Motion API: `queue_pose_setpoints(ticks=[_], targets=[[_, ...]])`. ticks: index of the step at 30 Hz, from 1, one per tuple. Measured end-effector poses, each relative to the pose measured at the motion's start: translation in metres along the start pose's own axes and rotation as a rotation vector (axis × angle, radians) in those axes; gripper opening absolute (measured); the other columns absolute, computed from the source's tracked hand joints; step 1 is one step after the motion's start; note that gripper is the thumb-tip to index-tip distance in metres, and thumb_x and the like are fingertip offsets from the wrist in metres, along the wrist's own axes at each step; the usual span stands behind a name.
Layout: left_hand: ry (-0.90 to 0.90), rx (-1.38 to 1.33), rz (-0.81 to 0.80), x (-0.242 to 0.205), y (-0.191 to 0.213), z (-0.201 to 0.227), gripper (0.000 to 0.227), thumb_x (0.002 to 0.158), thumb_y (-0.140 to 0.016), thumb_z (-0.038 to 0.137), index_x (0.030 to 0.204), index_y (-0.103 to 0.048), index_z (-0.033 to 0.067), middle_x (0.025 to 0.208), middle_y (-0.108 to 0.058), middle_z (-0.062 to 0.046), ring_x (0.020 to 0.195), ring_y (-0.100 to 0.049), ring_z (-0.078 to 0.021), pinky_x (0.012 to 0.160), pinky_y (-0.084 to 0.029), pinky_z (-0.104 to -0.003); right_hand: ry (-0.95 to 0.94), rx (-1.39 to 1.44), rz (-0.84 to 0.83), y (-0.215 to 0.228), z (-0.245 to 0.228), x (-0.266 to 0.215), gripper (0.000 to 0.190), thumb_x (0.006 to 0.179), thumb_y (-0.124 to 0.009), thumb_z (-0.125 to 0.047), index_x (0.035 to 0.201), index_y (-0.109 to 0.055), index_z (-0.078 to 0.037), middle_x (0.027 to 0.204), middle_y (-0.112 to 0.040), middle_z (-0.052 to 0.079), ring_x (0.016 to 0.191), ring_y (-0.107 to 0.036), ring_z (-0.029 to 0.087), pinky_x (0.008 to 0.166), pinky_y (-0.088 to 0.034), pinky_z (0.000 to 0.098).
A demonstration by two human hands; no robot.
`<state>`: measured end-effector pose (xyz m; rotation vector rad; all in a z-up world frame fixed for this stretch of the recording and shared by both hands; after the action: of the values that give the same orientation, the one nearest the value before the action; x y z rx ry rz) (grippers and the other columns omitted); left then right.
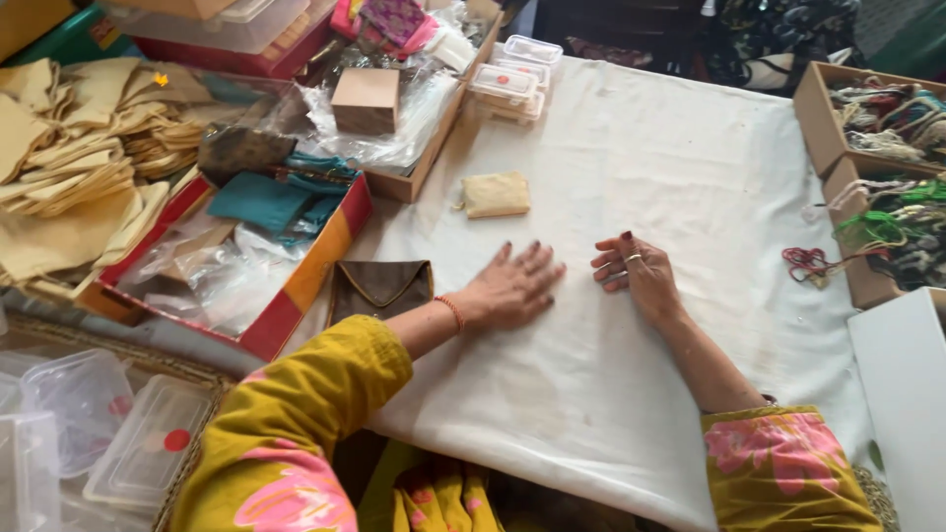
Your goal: Packing necklaces and other jewelry items into small protective bags and plastic containers.
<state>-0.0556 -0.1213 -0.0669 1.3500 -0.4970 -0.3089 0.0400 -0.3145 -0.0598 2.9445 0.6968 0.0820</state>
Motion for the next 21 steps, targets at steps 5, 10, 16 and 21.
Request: queue_pose_setpoints(ticks=[5,10,16,21], targets=[[-0.044,-0.170,-0.473,-0.071,0.058,0.041,0.068,0.097,-0.051,0.052,0.156,-0.038,0.0185,0.158,-0.036,-0.015,0.147,-0.034,-0.0335,0.115,-0.032,-0.053,-0.012,-0.063,0.016,-0.004,-0.012,-0.009,0.058,0.107,-0.041,-0.050,0.114,-0.068,0.001,0.094,-0.074,0.010,0.078,-0.070,0.015,0.063,-0.058,0.0285],[0.175,-0.241,-0.566,-0.155,0.159,0.025,0.071,0.096,-0.055,0.054,0.155,-0.037,0.0176,0.144,-0.056,-0.014,0.129,-0.055,-0.0310,0.108,-0.045,-0.041,0.000,-0.092,0.019,-0.005,-0.011,-0.006,0.050,0.109,-0.044,-0.043,0.114,-0.067,0.001,0.095,-0.073,0.011,0.080,-0.070,0.015,0.065,-0.059,0.0292],[0.636,0.238,-0.046,-0.298,0.277,-0.035,0.066,0.088,-0.065,0.032,0.150,-0.048,0.0152,0.140,-0.060,-0.007,0.120,-0.061,-0.0241,0.103,-0.046,-0.043,0.019,-0.123,0.021,-0.008,-0.013,-0.010,0.029,0.109,-0.052,-0.024,0.115,-0.068,0.000,0.096,-0.073,0.010,0.082,-0.069,0.015,0.067,-0.057,0.0282],[0.938,0.473,0.433,-0.531,0.255,-0.164,0.075,0.086,-0.076,0.015,0.150,-0.041,-0.0020,0.139,-0.051,-0.022,0.129,-0.052,-0.0338,0.105,-0.046,-0.040,0.014,-0.180,0.038,-0.009,-0.018,-0.014,0.025,0.108,-0.054,-0.020,0.114,-0.069,-0.002,0.097,-0.073,0.008,0.083,-0.069,0.014,0.068,-0.057,0.0281]])
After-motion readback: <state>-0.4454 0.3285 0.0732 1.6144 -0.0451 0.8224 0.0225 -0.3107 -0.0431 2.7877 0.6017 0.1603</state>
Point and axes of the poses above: each hand's wrist, its own x-axis towards the middle knuckle, its own y-axis out of the back of the hand, z = x × y, the point moved 6 cm from there along x, towards the middle knuckle
